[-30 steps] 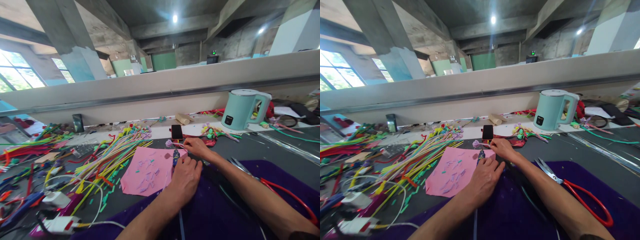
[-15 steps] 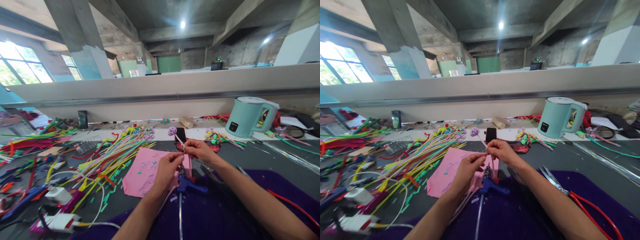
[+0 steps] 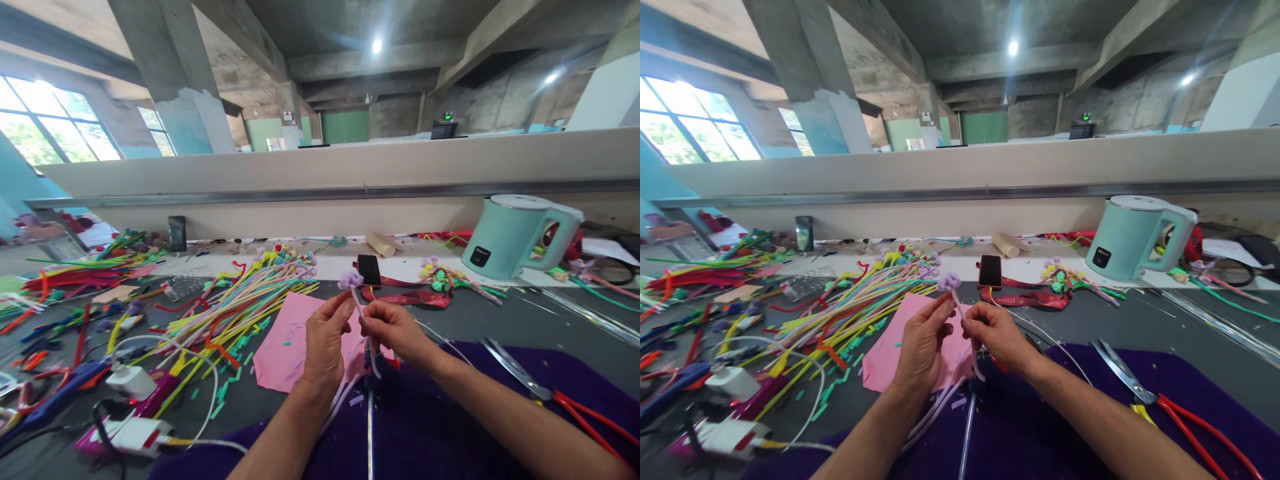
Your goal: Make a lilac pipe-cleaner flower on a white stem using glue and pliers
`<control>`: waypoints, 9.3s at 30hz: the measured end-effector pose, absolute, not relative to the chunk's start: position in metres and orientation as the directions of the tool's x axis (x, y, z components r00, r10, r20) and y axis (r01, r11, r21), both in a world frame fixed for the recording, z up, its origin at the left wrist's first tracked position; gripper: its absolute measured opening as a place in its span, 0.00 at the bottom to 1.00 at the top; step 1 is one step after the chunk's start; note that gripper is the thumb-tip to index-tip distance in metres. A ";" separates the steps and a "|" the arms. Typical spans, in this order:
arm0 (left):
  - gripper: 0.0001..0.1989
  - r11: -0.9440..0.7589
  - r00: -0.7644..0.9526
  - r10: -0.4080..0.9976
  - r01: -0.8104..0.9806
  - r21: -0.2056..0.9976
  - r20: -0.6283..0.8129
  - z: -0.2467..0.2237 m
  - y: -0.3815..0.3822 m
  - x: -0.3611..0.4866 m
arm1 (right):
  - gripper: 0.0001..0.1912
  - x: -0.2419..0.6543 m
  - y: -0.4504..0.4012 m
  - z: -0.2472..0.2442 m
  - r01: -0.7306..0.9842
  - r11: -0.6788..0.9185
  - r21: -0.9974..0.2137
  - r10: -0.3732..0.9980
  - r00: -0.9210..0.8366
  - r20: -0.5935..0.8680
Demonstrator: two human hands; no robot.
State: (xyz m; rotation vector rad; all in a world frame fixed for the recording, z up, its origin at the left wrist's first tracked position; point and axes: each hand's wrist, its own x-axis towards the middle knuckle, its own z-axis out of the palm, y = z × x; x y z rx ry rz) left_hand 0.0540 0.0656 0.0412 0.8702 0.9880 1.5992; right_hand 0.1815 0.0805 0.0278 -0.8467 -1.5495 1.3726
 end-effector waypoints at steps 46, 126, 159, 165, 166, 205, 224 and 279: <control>0.08 -0.203 -0.211 0.970 -0.441 0.874 0.119 0.057 0.052 0.045 | 0.08 0.172 0.055 0.038 -0.132 0.136 -0.982 0.871 -0.456 0.182; 0.08 -0.184 -0.199 0.975 -0.479 0.859 0.098 0.043 0.049 0.050 | 0.16 0.168 0.056 0.030 -0.151 0.047 -0.987 0.854 -0.506 0.118; 0.09 -0.159 -0.146 0.983 -0.344 0.925 0.114 0.034 0.046 0.040 | 0.13 0.172 0.062 0.022 -0.153 0.001 -0.988 0.814 -0.573 0.090; 0.09 -0.214 -0.189 0.967 -0.238 0.947 0.171 0.030 0.047 0.039 | 0.13 0.171 0.062 0.021 -0.146 -0.014 -0.989 0.816 -0.573 0.073; 0.10 -0.219 -0.194 0.965 -0.227 0.949 0.177 0.030 0.047 0.039 | 0.13 0.171 0.062 0.021 -0.145 -0.018 -0.989 0.816 -0.574 0.070; 0.05 -0.180 -0.184 0.976 -0.366 0.913 0.119 0.038 0.040 0.043 | 0.08 0.181 0.055 0.047 0.174 0.471 -0.865 0.856 -0.327 0.401; 0.11 -0.021 0.034 0.999 -0.445 0.895 0.040 0.030 0.041 0.048 | 0.11 0.175 0.067 0.030 -0.143 -0.014 -0.990 0.840 -0.538 0.066; 0.12 -0.035 -0.040 0.999 -0.407 0.913 0.021 0.016 0.046 0.040 | 0.15 0.171 0.063 0.017 -0.162 -0.121 -0.979 0.805 -0.594 -0.001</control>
